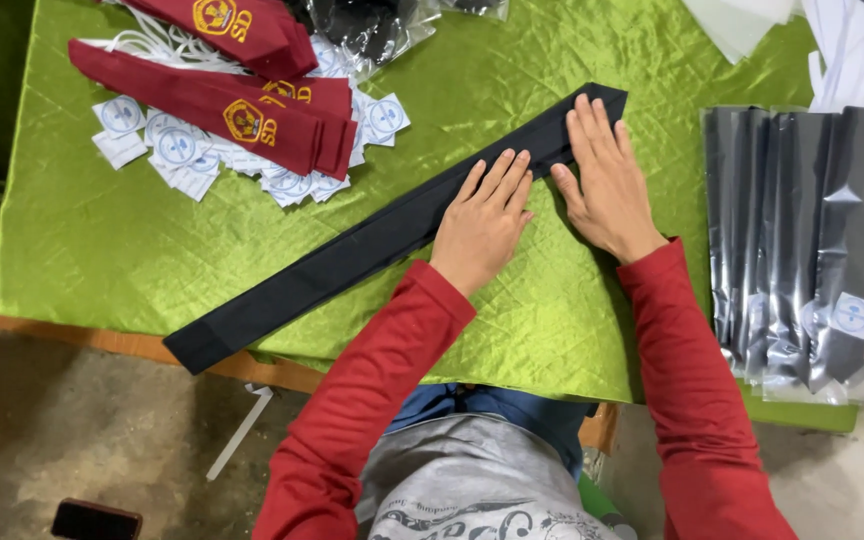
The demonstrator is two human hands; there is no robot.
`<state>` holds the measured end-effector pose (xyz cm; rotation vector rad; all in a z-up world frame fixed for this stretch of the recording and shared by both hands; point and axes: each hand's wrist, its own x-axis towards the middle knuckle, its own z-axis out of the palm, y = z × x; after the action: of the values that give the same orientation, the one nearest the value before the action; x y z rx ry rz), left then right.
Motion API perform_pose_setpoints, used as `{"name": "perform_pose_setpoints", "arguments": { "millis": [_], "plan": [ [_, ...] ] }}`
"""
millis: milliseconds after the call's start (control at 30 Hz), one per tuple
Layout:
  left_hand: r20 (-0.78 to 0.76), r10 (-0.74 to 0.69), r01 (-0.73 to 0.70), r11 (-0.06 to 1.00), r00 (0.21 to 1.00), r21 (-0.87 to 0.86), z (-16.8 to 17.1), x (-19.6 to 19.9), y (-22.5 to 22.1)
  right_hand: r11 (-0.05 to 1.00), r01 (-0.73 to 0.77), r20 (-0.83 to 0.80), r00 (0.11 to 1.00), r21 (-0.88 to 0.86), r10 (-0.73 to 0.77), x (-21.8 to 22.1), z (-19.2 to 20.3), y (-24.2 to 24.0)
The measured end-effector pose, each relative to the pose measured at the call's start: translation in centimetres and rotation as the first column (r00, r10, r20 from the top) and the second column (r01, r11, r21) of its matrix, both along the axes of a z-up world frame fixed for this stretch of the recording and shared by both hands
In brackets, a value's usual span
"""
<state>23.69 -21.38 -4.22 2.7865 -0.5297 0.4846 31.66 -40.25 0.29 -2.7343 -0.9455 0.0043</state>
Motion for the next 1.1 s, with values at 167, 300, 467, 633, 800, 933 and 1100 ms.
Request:
{"name": "perform_pose_setpoints", "arguments": {
  "millis": [167,300,467,633,800,933,1100],
  "plan": [
    [-0.059,0.057,-0.056,0.998,0.997,0.019,-0.2,-1.3,0.4,0.994,0.103,-0.048,0.993,-0.036,-0.105,-0.8,0.9,1.3],
    [-0.075,0.076,-0.072,0.996,0.994,0.048,0.0,-1.4,0.2,0.987,0.142,0.007,0.99,-0.081,-0.142,-0.9,1.7,1.5],
    [-0.113,0.081,-0.075,0.995,0.99,0.062,-0.4,-1.3,0.2,0.968,0.229,-0.053,0.971,-0.098,-0.235,-1.1,2.2,2.0],
    [-0.133,0.073,-0.065,0.996,0.988,0.066,-0.6,-1.2,0.2,0.966,0.236,-0.037,0.97,-0.104,-0.241,-1.0,1.5,1.8],
    [-0.122,0.087,-0.083,0.996,0.989,0.039,-0.4,-1.8,0.5,0.954,0.3,-0.041,0.953,-0.012,-0.3,-1.4,1.9,2.3],
    [-0.045,0.128,-0.132,0.983,0.991,-0.128,4.2,-9.2,5.6,0.954,0.301,-0.079,0.95,-0.009,-0.301,-1.4,2.1,2.3],
    [0.112,0.793,-0.578,0.524,0.599,-0.625,7.1,-20.4,15.3,0.95,0.311,-0.06,0.948,-0.018,-0.312,-1.4,1.5,1.7]
  ]
}}
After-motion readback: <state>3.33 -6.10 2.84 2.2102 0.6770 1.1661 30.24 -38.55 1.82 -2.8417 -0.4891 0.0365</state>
